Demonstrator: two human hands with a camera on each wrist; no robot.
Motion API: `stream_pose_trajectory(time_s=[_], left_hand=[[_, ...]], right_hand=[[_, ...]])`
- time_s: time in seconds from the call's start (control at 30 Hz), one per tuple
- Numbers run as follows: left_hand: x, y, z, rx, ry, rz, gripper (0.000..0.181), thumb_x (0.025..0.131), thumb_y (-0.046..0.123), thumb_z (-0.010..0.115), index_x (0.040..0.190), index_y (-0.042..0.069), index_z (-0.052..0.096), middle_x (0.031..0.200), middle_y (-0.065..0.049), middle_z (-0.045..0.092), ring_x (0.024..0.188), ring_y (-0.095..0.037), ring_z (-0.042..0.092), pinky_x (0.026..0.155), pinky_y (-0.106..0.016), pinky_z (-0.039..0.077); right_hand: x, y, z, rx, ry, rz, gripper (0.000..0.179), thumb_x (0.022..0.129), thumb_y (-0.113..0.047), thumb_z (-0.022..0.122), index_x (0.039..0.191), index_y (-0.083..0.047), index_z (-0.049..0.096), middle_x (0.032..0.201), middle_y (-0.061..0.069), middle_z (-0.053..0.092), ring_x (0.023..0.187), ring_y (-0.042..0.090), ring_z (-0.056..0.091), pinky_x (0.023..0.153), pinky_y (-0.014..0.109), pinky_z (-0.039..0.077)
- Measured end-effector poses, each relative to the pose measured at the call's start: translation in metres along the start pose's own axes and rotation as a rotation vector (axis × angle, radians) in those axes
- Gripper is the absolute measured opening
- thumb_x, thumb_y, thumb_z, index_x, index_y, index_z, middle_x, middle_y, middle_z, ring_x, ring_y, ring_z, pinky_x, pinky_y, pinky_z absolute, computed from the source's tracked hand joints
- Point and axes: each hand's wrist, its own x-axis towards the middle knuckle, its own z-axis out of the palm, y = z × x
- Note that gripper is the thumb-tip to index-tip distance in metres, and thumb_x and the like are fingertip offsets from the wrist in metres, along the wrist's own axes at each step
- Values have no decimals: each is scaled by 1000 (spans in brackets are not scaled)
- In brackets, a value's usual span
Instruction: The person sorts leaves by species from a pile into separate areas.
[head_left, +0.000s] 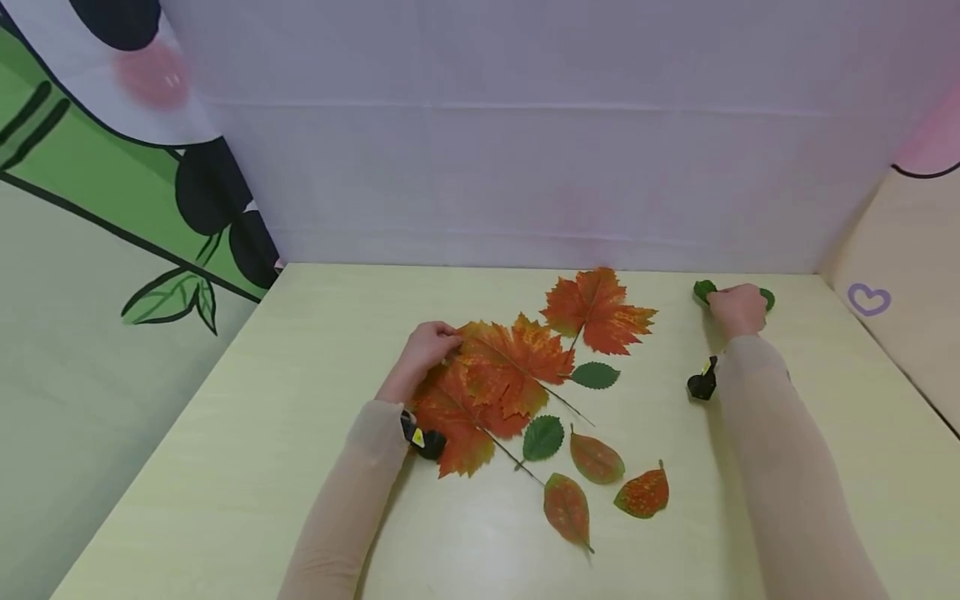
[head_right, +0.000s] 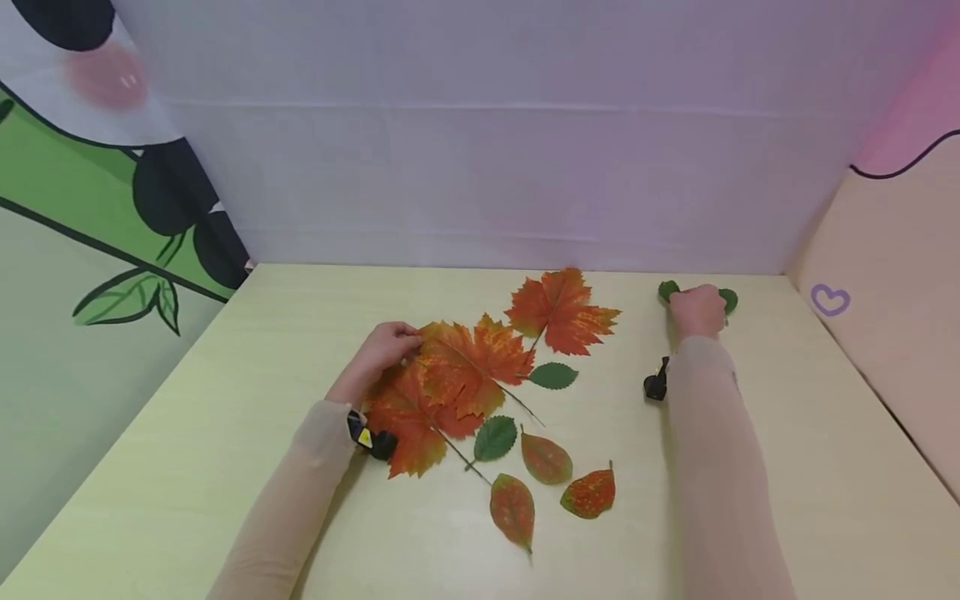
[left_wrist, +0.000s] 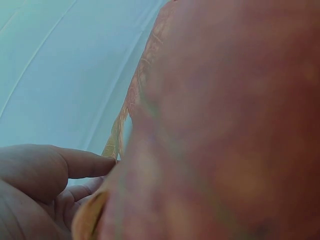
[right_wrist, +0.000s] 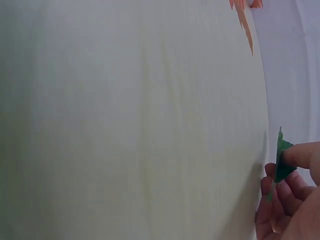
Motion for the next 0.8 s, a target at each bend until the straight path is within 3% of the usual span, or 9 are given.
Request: stream_pose_trajectory(time_s=[0.23,0.47,0.8], left_hand=[[1,-1,1,-4,0,-7,23,90,18,55,103,0,59,94,-12,59,75,-19,52,63,-25,43],[1,-1,2,-3,-7,-11,23,90,17,55,104,0,59,94,-12,58,75,-20,52,64,-26,42],[0,-1,1,12,7,1,22,90,18,55,103,0,59,90,-11,58,72,-19,51,61,-25,41]], right_hand=[[7,5,3,19,92,31,54,89,-34,48,120,10,50,121,28,50,104,36,51,89,46,43],[13,9,0,3,89,101,64,89,-38,49,127,13,41,129,30,43,114,38,48,92,44,42],[9,6,0,57,106,83,53,88,-34,53,123,6,50,128,26,46,114,38,47,94,45,40]])
